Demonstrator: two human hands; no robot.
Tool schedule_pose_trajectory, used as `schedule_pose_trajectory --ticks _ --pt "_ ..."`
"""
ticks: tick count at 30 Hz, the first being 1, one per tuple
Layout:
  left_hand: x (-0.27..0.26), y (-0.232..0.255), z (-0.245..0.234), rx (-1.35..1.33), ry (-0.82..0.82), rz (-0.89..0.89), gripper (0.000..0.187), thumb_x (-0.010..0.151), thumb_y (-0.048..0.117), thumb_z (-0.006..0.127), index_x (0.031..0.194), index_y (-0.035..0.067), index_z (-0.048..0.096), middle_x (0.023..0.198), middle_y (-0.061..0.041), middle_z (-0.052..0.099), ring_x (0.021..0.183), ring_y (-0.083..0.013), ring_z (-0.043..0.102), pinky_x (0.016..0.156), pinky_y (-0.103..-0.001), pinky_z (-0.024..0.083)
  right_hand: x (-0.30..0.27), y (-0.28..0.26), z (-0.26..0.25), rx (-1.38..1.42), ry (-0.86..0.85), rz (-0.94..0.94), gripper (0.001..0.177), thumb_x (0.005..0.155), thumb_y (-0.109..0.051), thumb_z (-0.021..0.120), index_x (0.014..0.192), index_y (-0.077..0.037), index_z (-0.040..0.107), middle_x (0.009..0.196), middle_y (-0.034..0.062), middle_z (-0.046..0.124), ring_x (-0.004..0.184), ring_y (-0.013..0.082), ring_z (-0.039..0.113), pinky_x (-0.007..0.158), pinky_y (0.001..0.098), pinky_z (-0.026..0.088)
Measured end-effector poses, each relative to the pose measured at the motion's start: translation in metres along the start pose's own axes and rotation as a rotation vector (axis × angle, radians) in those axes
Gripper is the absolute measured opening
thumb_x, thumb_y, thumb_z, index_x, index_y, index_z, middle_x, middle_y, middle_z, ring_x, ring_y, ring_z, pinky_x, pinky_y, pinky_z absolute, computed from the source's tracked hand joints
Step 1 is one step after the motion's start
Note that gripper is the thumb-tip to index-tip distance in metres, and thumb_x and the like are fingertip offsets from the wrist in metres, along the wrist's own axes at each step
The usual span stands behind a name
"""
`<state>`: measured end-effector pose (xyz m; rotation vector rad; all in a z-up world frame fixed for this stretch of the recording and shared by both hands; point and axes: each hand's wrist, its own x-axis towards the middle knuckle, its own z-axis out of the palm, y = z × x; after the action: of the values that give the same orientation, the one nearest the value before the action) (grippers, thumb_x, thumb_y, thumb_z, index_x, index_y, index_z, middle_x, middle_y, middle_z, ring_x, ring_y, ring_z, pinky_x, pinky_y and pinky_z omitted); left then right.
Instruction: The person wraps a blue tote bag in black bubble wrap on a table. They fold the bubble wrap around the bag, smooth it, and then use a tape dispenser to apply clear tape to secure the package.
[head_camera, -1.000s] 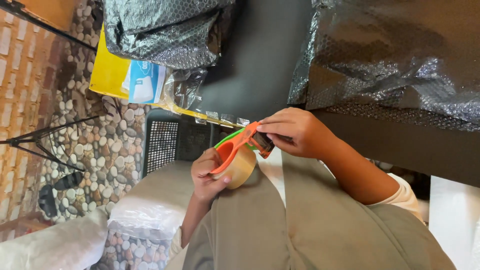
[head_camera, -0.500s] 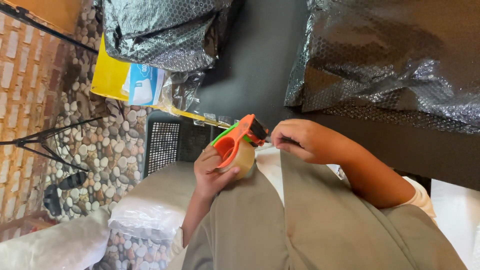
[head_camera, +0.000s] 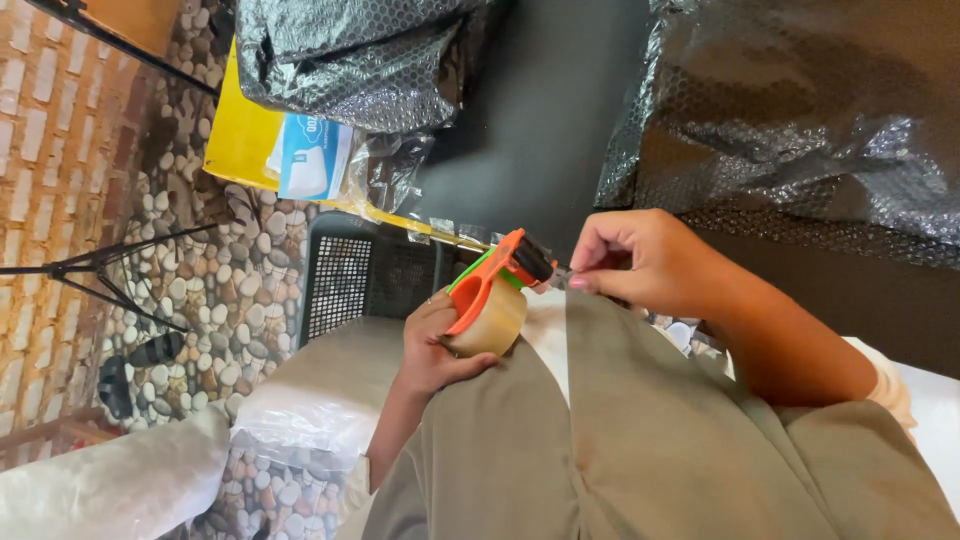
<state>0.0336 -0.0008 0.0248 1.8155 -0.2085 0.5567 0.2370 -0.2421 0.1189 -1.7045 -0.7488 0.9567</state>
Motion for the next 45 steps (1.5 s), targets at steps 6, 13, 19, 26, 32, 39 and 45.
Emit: schedule_pose_trajectory --ticks 6,13,19,26,32,39,45 --pt "0.011 0.015 -0.006 -0.067 0.001 -0.042 0.053 0.072 0.030 0.097 0.062 0.004 0.051 0.061 -0.011 0.045 0.054 -0.0327 0.049 0.057 -0.040 0.047 0.003 -0.017 -0.013 0.002 0.076 -0.006 0.010 0.078 0.001 0.081 0.084 -0.002 0.074 0.065 0.0092 0.076 0.063 0.0130 0.066 0.065 0.0271 0.054" --pt "-0.037 -0.033 -0.043 -0.300 -0.015 -0.163 0.056 0.079 0.036 0.091 0.055 0.008 0.049 0.057 -0.005 0.042 0.049 -0.0204 0.040 0.052 -0.034 0.038 0.035 -0.006 -0.025 0.004 0.108 -0.032 0.009 0.082 0.001 0.078 0.088 -0.001 0.071 0.068 0.0104 0.075 0.065 0.0125 0.064 0.066 0.0251 0.051" --pt "-0.050 -0.029 -0.062 -0.401 0.052 -0.131 0.055 0.081 0.033 0.089 0.056 0.010 0.046 0.057 -0.006 0.043 0.050 -0.0211 0.040 0.052 -0.034 0.036 0.082 0.101 0.010 0.389 0.024 0.036 0.024 0.080 -0.001 0.084 0.096 0.002 0.067 0.071 0.0123 0.068 0.060 0.0185 0.070 0.059 0.0294 0.059" --pt "-0.049 -0.022 -0.083 -0.354 0.083 -0.060 0.054 0.081 0.032 0.089 0.055 0.010 0.046 0.056 -0.005 0.040 0.051 -0.0205 0.038 0.050 -0.032 0.035 0.110 0.141 0.067 0.580 0.106 0.097 0.022 0.083 -0.003 0.083 0.093 0.002 0.064 0.069 0.0110 0.066 0.057 0.0181 0.071 0.055 0.0288 0.061" --pt "-0.069 -0.031 -0.086 -0.368 0.133 -0.017 0.056 0.083 0.031 0.088 0.057 0.011 0.043 0.056 -0.005 0.039 0.052 -0.0212 0.041 0.051 -0.031 0.035 0.122 0.157 0.160 0.973 -0.008 0.192 0.019 0.087 -0.008 0.082 0.089 -0.002 0.065 0.069 0.0063 0.065 0.057 0.0134 0.067 0.049 0.0249 0.057" --pt "-0.082 -0.041 -0.095 -0.210 0.275 0.075 0.053 0.084 0.033 0.086 0.057 0.010 0.046 0.056 -0.004 0.041 0.053 -0.0210 0.044 0.052 -0.031 0.037 0.131 0.178 0.213 1.171 0.059 0.350 0.019 0.086 -0.013 0.081 0.093 -0.007 0.064 0.073 0.0102 0.072 0.060 0.0184 0.071 0.055 0.0314 0.062" --pt "-0.064 -0.026 -0.146 -0.086 0.325 0.218 0.055 0.078 0.045 0.087 0.054 0.010 0.052 0.057 -0.006 0.046 0.056 -0.0222 0.044 0.056 -0.032 0.040 0.111 0.243 0.195 0.339 0.431 0.250 0.017 0.085 -0.013 0.083 0.093 -0.014 0.068 0.073 0.0030 0.070 0.062 0.0138 0.065 0.056 0.0248 0.051"
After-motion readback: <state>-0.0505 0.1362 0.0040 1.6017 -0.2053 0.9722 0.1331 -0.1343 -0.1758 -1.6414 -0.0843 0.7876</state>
